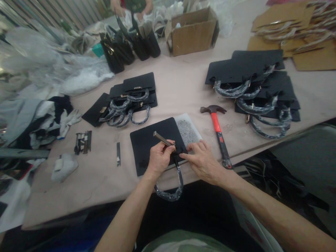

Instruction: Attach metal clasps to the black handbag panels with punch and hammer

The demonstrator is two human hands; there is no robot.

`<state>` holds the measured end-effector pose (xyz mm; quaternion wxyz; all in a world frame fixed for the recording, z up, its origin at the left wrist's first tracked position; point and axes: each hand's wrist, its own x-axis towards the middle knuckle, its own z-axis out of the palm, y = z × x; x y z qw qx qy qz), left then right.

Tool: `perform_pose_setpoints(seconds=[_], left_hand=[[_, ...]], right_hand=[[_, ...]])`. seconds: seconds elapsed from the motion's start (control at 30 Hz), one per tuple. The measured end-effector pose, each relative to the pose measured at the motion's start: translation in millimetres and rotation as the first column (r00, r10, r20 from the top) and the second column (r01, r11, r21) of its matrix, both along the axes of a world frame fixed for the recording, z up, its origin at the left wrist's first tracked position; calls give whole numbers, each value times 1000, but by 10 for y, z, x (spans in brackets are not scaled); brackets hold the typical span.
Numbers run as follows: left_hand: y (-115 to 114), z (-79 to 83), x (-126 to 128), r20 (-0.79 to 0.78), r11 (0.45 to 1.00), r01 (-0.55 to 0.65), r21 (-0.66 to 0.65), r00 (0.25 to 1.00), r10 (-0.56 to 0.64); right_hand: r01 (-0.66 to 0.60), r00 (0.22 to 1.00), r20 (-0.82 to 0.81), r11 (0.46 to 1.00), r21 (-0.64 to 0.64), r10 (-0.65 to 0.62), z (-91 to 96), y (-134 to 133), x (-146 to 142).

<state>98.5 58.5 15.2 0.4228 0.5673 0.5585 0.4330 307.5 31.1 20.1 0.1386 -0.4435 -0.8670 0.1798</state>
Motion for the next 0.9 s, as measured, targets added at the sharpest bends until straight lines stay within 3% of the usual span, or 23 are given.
perform_pose_setpoints(seconds=[0.33, 0.57, 0.9], left_hand=[[-16, -4, 3, -12, 999, 13, 37, 1000, -12], [-15, -31, -6, -10, 998, 28, 48, 1000, -28], [-33, -17, -3, -55, 994, 37, 103, 998, -32]], right_hand=[[125, 992, 33, 988, -90, -123, -7, -98, -113], [24, 999, 38, 997, -68, -21, -23, -43, 1], [21, 999, 43, 997, -81, -17, -36, -27, -15]])
